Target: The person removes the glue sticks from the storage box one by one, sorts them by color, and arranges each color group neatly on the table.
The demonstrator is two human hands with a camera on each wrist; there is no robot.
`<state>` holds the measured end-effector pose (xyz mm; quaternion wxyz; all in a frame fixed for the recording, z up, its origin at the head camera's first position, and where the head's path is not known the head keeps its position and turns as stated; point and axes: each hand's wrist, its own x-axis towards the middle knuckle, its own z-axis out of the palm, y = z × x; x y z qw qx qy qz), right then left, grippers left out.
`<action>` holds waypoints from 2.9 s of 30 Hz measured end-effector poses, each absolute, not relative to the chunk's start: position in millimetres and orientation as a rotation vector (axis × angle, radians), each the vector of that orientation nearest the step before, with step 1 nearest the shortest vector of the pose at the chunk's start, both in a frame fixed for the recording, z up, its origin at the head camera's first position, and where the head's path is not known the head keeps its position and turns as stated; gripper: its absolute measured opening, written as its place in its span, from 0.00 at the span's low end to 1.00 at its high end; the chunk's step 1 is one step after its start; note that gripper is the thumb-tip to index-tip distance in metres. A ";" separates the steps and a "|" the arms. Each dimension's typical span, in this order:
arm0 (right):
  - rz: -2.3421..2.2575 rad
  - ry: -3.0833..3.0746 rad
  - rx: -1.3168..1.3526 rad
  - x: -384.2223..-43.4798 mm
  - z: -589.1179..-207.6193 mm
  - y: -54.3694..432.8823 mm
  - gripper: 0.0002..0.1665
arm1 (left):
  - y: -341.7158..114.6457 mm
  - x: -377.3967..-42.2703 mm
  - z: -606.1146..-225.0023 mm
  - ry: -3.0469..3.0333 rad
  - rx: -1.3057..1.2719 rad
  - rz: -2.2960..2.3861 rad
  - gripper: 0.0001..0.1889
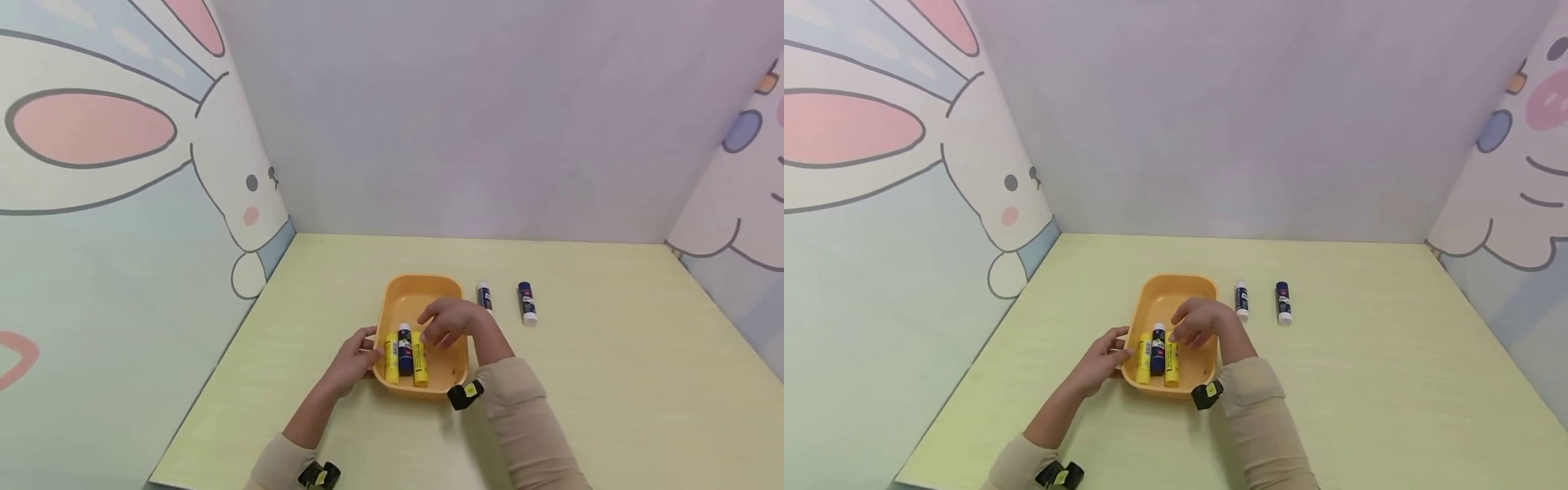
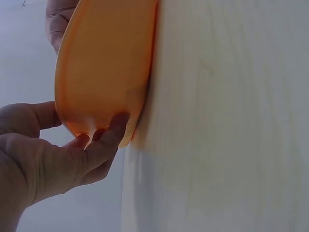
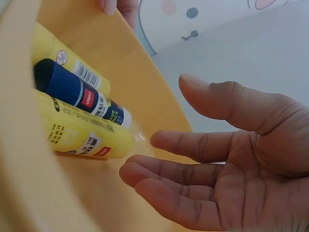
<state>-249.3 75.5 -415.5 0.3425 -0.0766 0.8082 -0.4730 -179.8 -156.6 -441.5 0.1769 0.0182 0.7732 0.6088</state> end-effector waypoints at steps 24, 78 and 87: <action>-1.266 1.941 -0.027 -267.1 -434.3 66.8 0.23 | -158.7 -185.5 -445.7 2.135 0.068 1.749 0.28; -1.556 2.026 -0.196 -246.1 -423.3 77.8 0.23 | -160.0 -187.1 -459.7 2.172 0.075 1.752 0.27; -1.734 1.978 -0.256 -233.5 -424.7 87.4 0.23 | -159.0 -186.5 -461.0 2.177 0.066 1.747 0.28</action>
